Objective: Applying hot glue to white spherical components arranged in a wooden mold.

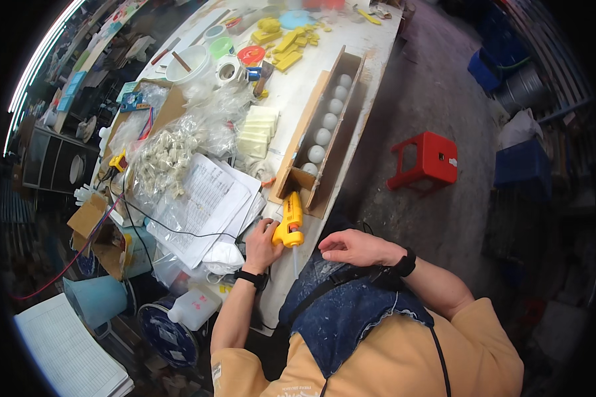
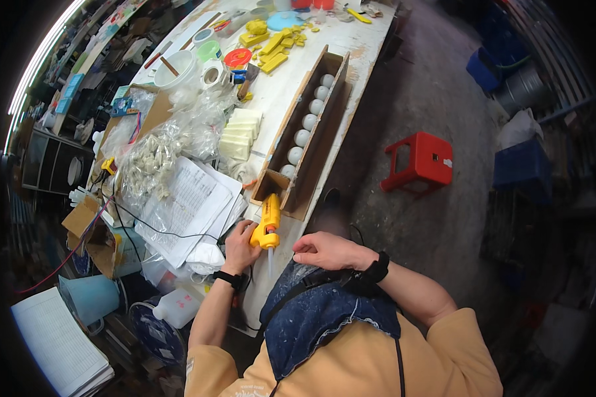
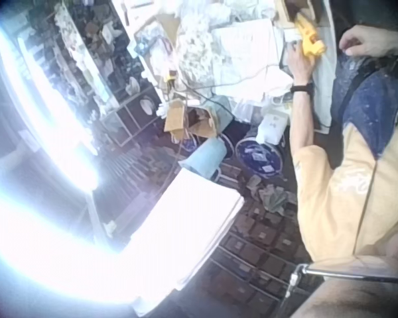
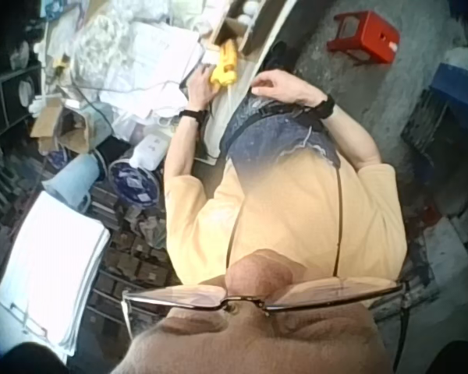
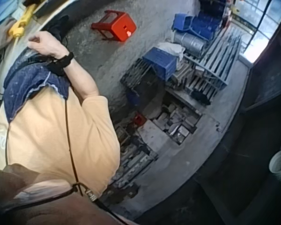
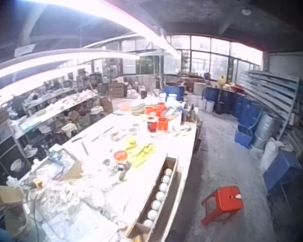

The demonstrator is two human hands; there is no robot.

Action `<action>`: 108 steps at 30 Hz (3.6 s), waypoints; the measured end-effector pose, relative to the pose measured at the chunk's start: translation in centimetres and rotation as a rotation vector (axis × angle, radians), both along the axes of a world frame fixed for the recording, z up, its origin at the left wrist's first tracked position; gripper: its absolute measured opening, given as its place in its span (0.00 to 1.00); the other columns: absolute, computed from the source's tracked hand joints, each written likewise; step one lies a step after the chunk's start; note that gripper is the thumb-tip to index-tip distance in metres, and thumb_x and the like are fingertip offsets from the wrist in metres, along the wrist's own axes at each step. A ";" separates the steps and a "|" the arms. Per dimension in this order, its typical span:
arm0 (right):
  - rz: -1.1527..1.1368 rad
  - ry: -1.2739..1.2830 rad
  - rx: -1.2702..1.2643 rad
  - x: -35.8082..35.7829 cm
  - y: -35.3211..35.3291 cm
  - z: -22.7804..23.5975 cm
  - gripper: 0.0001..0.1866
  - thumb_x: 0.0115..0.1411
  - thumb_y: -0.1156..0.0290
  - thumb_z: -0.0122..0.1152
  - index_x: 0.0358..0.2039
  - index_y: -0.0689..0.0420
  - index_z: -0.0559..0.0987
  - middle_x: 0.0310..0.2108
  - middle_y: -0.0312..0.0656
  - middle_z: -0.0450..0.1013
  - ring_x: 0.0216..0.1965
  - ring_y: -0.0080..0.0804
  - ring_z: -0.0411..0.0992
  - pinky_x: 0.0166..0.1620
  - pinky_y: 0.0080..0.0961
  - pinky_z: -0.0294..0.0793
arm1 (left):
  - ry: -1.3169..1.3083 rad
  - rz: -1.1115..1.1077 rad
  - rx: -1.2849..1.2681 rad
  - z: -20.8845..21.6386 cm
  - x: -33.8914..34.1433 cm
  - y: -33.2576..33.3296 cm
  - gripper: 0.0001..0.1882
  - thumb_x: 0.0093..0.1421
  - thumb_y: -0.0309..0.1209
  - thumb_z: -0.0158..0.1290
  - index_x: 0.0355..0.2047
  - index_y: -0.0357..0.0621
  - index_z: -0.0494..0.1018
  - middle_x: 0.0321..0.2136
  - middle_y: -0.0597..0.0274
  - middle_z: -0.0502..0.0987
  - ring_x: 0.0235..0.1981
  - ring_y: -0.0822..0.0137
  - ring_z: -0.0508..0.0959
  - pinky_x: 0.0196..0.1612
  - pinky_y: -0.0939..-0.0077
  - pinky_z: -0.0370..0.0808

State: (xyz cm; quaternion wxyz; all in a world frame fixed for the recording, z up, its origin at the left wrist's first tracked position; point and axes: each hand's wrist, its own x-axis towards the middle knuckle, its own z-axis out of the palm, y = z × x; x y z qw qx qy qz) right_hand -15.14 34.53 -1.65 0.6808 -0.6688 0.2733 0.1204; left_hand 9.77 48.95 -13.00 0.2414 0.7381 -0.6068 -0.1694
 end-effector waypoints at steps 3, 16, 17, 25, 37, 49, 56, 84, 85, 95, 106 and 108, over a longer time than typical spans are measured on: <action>0.008 0.002 -0.015 0.0 -0.1 -0.1 0.23 0.65 0.61 0.60 0.53 0.67 0.75 0.46 0.51 0.78 0.48 0.37 0.77 0.54 0.28 0.73 | -0.047 -0.001 -0.099 0.0 -0.7 0.0 0.24 0.45 0.33 0.62 0.45 0.43 0.76 0.43 0.55 0.77 0.44 0.52 0.77 0.43 0.62 0.76; 0.013 0.013 0.017 0.1 -0.5 0.4 0.23 0.65 0.61 0.60 0.53 0.67 0.75 0.47 0.50 0.78 0.49 0.36 0.76 0.54 0.28 0.73 | 0.108 0.059 -0.088 2.3 -2.6 2.1 0.20 0.46 0.34 0.63 0.40 0.39 0.77 0.34 0.53 0.77 0.38 0.50 0.73 0.42 0.60 0.72; 0.019 0.015 0.016 0.2 -0.5 0.4 0.23 0.65 0.61 0.60 0.53 0.67 0.75 0.47 0.50 0.78 0.49 0.36 0.76 0.54 0.28 0.73 | 0.162 0.074 -0.065 2.3 -2.8 2.6 0.19 0.47 0.33 0.62 0.39 0.39 0.77 0.33 0.53 0.77 0.38 0.49 0.73 0.42 0.60 0.72; 0.041 0.079 0.027 0.7 -0.5 0.5 0.22 0.67 0.61 0.59 0.55 0.64 0.75 0.48 0.46 0.78 0.50 0.32 0.75 0.55 0.27 0.72 | 0.548 0.242 -0.002 7.1 -4.4 4.0 0.10 0.51 0.26 0.61 0.34 0.40 0.75 0.28 0.51 0.76 0.31 0.49 0.77 0.37 0.64 0.72; 0.000 0.181 0.082 2.2 -0.2 -1.0 0.23 0.66 0.62 0.59 0.54 0.67 0.74 0.48 0.48 0.78 0.50 0.33 0.75 0.55 0.28 0.73 | 0.745 0.314 0.059 4.8 -3.8 3.8 0.12 0.52 0.27 0.61 0.37 0.38 0.76 0.30 0.51 0.77 0.34 0.52 0.80 0.39 0.68 0.75; 0.015 0.323 0.133 4.5 -0.2 -0.8 0.21 0.69 0.64 0.57 0.56 0.63 0.74 0.51 0.43 0.76 0.53 0.26 0.73 0.58 0.24 0.70 | 0.932 0.370 0.027 1.1 -2.7 2.7 0.11 0.53 0.28 0.61 0.35 0.38 0.76 0.28 0.53 0.77 0.31 0.56 0.80 0.36 0.69 0.74; 0.017 0.272 0.099 5.0 0.2 -1.0 0.23 0.67 0.62 0.59 0.54 0.66 0.74 0.48 0.46 0.78 0.50 0.30 0.75 0.55 0.26 0.73 | 0.889 0.253 0.042 3.2 -1.6 3.5 0.12 0.53 0.28 0.61 0.37 0.38 0.75 0.28 0.56 0.76 0.32 0.61 0.78 0.38 0.71 0.73; 0.136 -0.224 0.421 4.6 1.9 3.4 0.30 0.65 0.68 0.63 0.62 0.66 0.62 0.54 0.47 0.70 0.57 0.30 0.69 0.59 0.28 0.69 | 0.611 0.435 -0.144 16.9 -9.0 2.8 0.21 0.57 0.35 0.61 0.49 0.40 0.75 0.43 0.51 0.77 0.47 0.51 0.72 0.55 0.61 0.65; 0.190 -0.313 0.302 4.9 1.7 3.2 0.30 0.63 0.68 0.63 0.61 0.64 0.63 0.54 0.45 0.70 0.56 0.30 0.69 0.59 0.28 0.69 | 0.582 0.444 -0.182 16.6 -9.5 2.9 0.23 0.58 0.35 0.60 0.52 0.38 0.72 0.45 0.49 0.75 0.50 0.50 0.70 0.56 0.60 0.64; -0.081 -0.281 0.551 5.2 2.6 5.7 0.25 0.65 0.65 0.63 0.57 0.60 0.67 0.48 0.46 0.75 0.51 0.33 0.75 0.55 0.30 0.75 | 0.487 0.471 -0.281 19.8 -6.9 5.3 0.21 0.60 0.30 0.59 0.54 0.38 0.73 0.50 0.50 0.73 0.53 0.54 0.72 0.57 0.66 0.67; -0.155 -0.157 0.665 3.5 1.8 3.6 0.25 0.65 0.57 0.62 0.52 0.65 0.72 0.45 0.46 0.77 0.44 0.34 0.79 0.47 0.29 0.80 | 0.635 0.761 -0.230 16.9 -4.8 7.4 0.16 0.62 0.25 0.56 0.50 0.33 0.75 0.43 0.56 0.78 0.37 0.70 0.77 0.40 0.74 0.77; -0.166 -0.152 0.652 3.4 1.9 3.7 0.25 0.65 0.55 0.62 0.51 0.64 0.73 0.44 0.46 0.78 0.43 0.33 0.79 0.47 0.28 0.80 | 0.622 0.786 -0.194 17.1 -4.9 7.3 0.16 0.62 0.25 0.56 0.50 0.33 0.75 0.44 0.56 0.78 0.38 0.69 0.78 0.40 0.74 0.77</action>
